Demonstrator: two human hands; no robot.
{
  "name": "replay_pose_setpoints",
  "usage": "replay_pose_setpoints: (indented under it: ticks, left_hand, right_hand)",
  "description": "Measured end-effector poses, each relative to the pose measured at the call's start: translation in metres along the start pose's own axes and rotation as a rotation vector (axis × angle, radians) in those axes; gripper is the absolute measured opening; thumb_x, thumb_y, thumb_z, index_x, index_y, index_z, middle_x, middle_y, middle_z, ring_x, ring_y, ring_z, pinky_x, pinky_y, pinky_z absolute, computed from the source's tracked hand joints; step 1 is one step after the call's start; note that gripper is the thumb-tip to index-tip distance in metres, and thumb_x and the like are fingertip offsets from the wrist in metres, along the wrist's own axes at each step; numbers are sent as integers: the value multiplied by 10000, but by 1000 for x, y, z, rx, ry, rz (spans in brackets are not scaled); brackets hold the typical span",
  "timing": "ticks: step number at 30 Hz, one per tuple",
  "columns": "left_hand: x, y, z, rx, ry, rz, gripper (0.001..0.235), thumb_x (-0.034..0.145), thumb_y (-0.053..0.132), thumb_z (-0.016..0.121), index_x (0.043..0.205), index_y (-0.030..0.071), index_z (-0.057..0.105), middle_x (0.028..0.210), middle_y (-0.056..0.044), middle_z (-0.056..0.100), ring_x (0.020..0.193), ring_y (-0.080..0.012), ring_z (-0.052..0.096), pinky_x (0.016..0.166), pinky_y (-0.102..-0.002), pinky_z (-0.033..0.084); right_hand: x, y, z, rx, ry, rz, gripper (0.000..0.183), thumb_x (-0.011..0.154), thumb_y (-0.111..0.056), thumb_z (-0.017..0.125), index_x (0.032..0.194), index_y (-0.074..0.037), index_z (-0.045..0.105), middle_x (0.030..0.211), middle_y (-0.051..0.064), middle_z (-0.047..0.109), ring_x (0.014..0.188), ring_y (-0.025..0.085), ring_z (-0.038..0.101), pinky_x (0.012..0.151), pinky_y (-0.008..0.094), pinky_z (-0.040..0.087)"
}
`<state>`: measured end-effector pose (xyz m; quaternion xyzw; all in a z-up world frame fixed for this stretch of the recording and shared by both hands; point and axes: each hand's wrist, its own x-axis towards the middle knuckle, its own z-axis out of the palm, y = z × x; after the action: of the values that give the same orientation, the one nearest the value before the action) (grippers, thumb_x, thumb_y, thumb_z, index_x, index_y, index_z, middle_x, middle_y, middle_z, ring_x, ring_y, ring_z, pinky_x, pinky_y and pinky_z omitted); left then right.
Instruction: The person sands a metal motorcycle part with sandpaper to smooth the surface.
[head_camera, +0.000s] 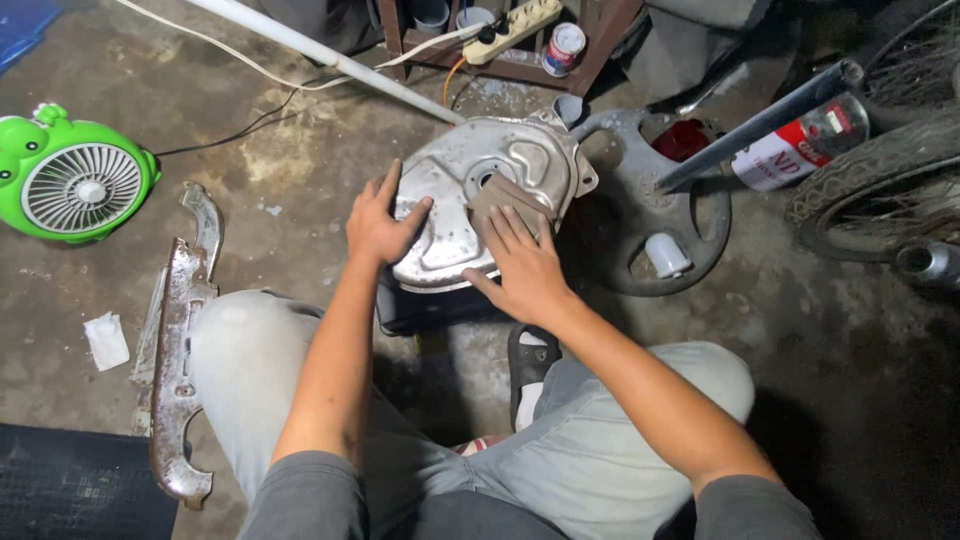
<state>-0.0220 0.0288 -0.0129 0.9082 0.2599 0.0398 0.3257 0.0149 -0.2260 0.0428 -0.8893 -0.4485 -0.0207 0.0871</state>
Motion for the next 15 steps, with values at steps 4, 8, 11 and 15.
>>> replay_pose_setpoints:
  ticks: [4, 8, 11, 15]
  left_hand:
    - [-3, 0, 0, -19, 20, -5, 773, 878, 701, 648, 1552, 374, 453, 1441, -51, 574, 1346, -330, 552, 1099, -509, 475]
    - [-1, -5, -2, -59, 42, -4, 750, 892, 679, 651, 1549, 367, 464, 1441, -79, 576, 1345, -358, 549, 1099, -524, 468]
    - [0, -6, -2, -65, 34, 3, 749, 881, 683, 657, 1543, 390, 466, 1443, -62, 577, 1349, -345, 548, 1107, -513, 461]
    - [-1, -1, 4, -77, 32, 0, 752, 865, 680, 677, 1534, 411, 466, 1442, -37, 579, 1347, -324, 554, 1109, -494, 464]
  right_hand:
    - [22, 37, -13, -30, 81, 68, 689, 984, -513, 584, 1463, -20, 539, 1407, 267, 600, 1381, 415, 508, 1095, 722, 273]
    - [21, 28, -15, -31, 113, 180, 763, 989, -547, 549, 1486, 27, 469, 1531, 289, 464, 1453, 434, 399, 1102, 736, 258]
    - [18, 16, -11, -25, 82, 171, 776, 983, -591, 541, 1461, 19, 505, 1513, 286, 487, 1440, 426, 429, 1099, 739, 249]
    - [31, 46, -14, 56, 3, 318, 794, 1020, -573, 483, 1521, 38, 405, 1588, 286, 376, 1505, 414, 319, 1131, 751, 176]
